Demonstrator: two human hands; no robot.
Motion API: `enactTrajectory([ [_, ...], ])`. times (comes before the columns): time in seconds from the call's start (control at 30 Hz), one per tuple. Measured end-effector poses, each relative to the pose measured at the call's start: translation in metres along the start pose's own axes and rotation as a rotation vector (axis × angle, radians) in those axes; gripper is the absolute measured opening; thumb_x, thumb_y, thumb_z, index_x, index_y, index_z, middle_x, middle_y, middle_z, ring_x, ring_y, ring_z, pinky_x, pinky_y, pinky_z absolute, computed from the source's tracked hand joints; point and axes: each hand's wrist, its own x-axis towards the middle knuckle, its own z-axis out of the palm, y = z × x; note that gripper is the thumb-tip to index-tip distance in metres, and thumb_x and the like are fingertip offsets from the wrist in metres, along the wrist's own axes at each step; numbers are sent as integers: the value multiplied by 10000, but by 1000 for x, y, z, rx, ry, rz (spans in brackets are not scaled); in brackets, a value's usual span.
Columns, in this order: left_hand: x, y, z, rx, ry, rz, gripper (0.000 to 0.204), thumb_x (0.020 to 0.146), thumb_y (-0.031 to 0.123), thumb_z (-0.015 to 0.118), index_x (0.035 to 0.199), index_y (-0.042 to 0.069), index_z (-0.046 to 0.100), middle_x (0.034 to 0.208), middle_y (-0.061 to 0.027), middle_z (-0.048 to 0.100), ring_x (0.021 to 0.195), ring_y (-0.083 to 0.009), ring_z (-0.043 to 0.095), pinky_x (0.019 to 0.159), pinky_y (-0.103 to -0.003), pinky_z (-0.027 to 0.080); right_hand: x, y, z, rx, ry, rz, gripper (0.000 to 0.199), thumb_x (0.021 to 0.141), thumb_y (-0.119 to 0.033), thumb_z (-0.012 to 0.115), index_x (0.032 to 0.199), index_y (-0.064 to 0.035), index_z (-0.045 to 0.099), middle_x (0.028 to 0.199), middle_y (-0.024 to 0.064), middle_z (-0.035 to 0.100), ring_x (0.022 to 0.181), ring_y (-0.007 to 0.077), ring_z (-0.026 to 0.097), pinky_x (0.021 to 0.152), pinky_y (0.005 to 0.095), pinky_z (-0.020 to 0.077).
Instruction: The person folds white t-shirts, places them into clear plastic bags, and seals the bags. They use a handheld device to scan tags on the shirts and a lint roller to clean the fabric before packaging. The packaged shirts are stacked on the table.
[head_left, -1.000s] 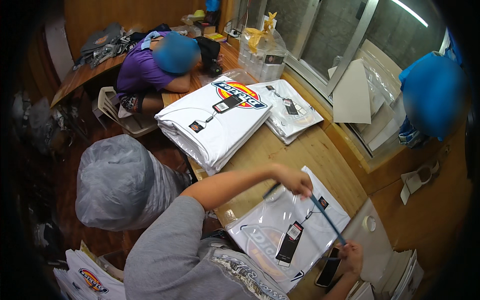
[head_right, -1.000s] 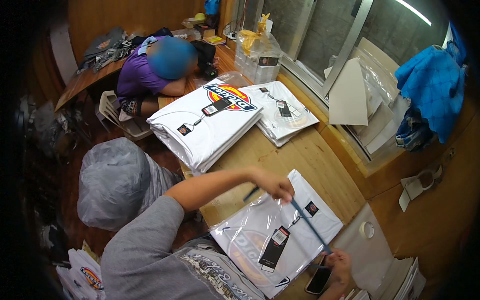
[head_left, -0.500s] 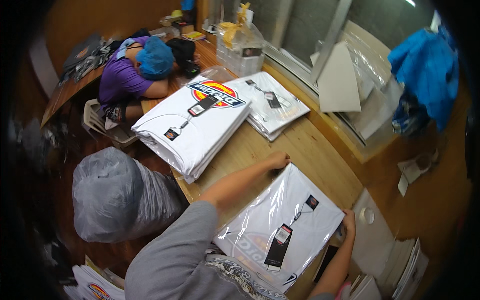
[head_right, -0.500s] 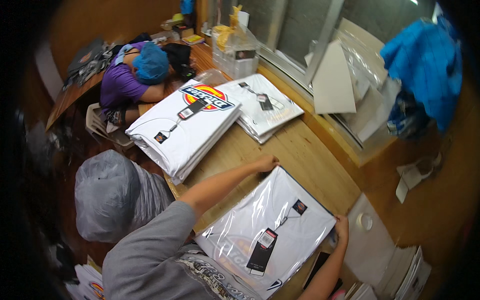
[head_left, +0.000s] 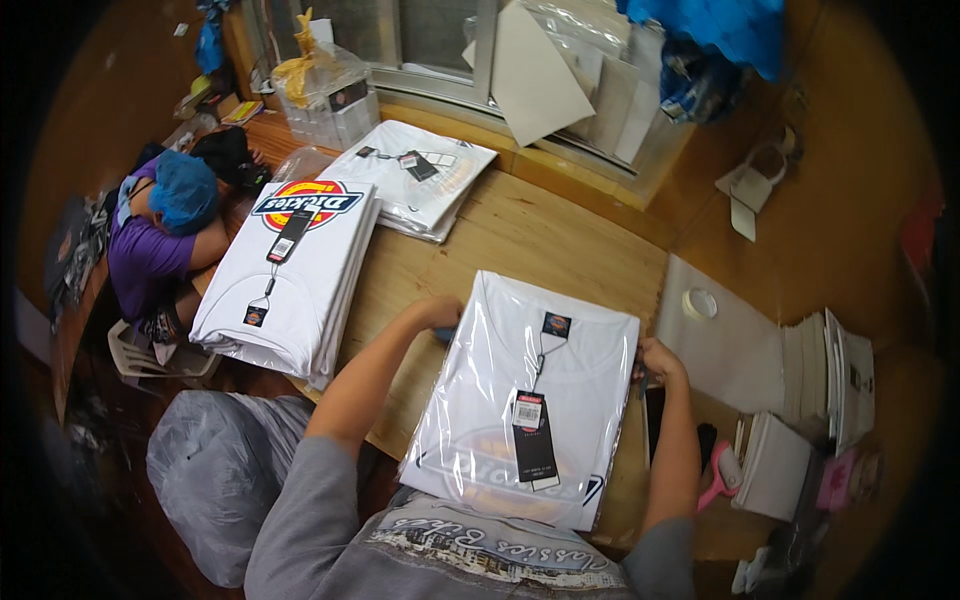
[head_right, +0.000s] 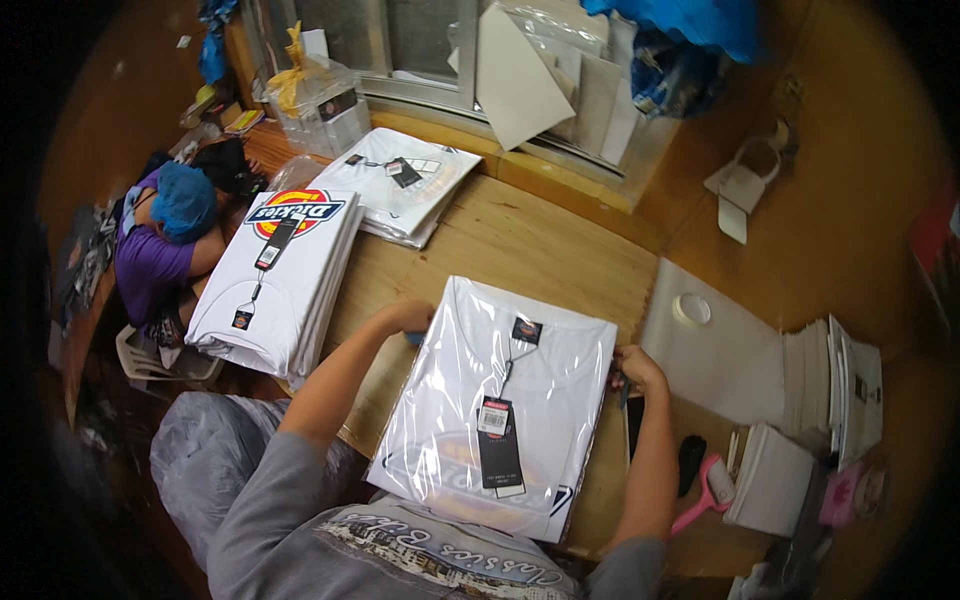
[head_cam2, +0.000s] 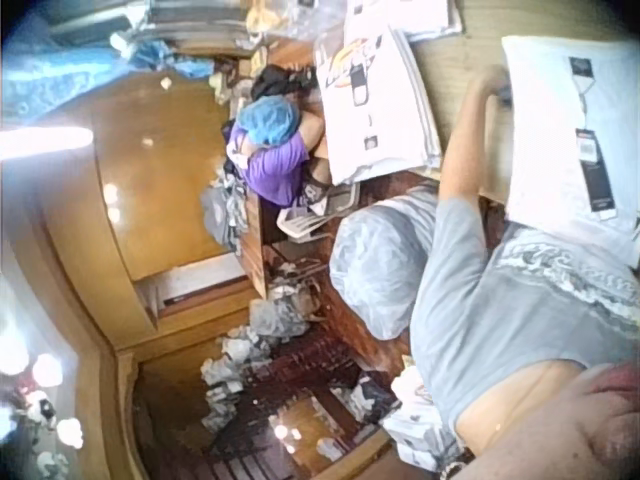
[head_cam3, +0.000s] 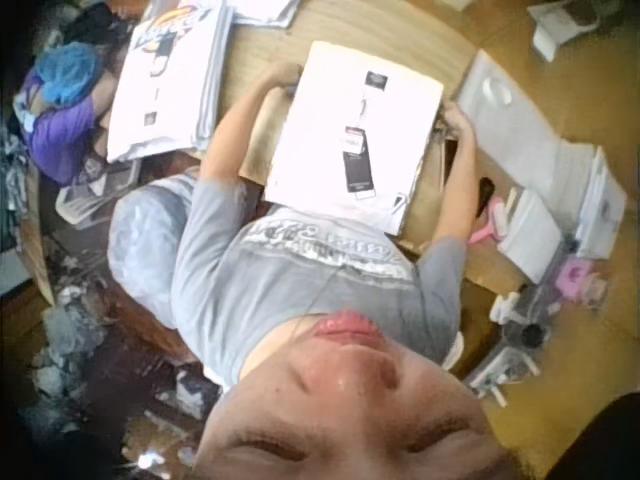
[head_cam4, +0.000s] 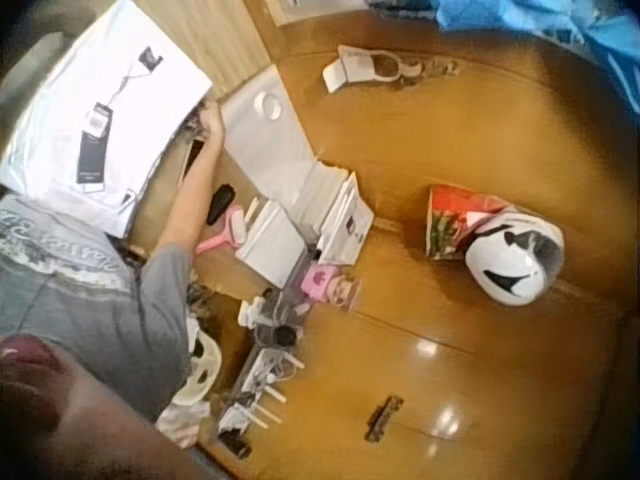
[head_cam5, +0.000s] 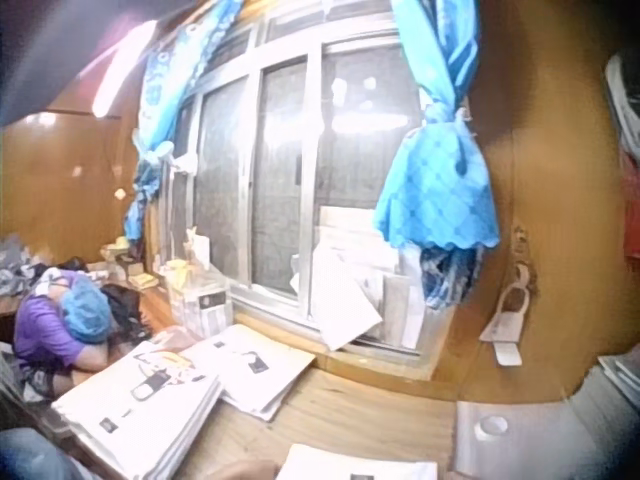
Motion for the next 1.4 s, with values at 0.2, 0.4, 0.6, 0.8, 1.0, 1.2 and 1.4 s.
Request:
enactTrajectory([
  [0.2,-103,-4,7,-15,-416,120,223,802,200,470,694,73,617,488,-1,503,492,-127,468,490,-274,375,-43,7,25,-531,-219,29,112,693,4,456,655,33,557,536,100,547,415,133,467,387,267,374],
  [0.4,-171,5,6,-460,-124,230,266,830,260,482,737,43,606,802,-84,585,828,-178,518,789,-304,364,-112,30,42,-596,-133,-31,131,724,-73,528,779,22,599,562,91,560,490,163,524,490,296,415],
  [0.6,-155,-8,48,-1421,124,301,284,779,147,567,1007,-17,525,966,-89,567,1018,-220,477,931,-343,308,-137,68,23,-392,-35,-53,109,743,-101,576,791,-22,633,549,62,545,472,127,458,487,271,396],
  [0.8,-132,-22,84,-1913,354,339,538,718,-31,561,1210,43,355,899,-46,533,866,-216,530,902,-332,369,-160,60,19,-262,95,-6,181,812,-112,494,715,-1,599,505,-7,476,470,54,425,434,199,335],
  [1.0,-142,9,50,-1992,560,494,289,758,-44,485,990,114,416,673,1,371,562,-87,350,638,-273,363,-130,71,63,436,202,-110,177,859,-185,459,807,-33,533,670,27,546,588,94,535,513,204,432],
  [1.2,-191,72,-30,-1405,691,795,325,784,-56,445,978,188,355,644,11,327,497,-51,274,436,-156,286,-93,85,120,395,384,-269,225,895,-147,369,936,-3,537,817,2,552,726,67,503,657,210,418],
  [1.4,-150,166,-21,-1845,322,289,91,845,76,422,841,107,508,645,23,320,499,-52,246,403,-162,232,-83,95,144,180,523,-271,199,840,-31,354,877,26,542,775,28,554,698,69,479,642,198,398],
])
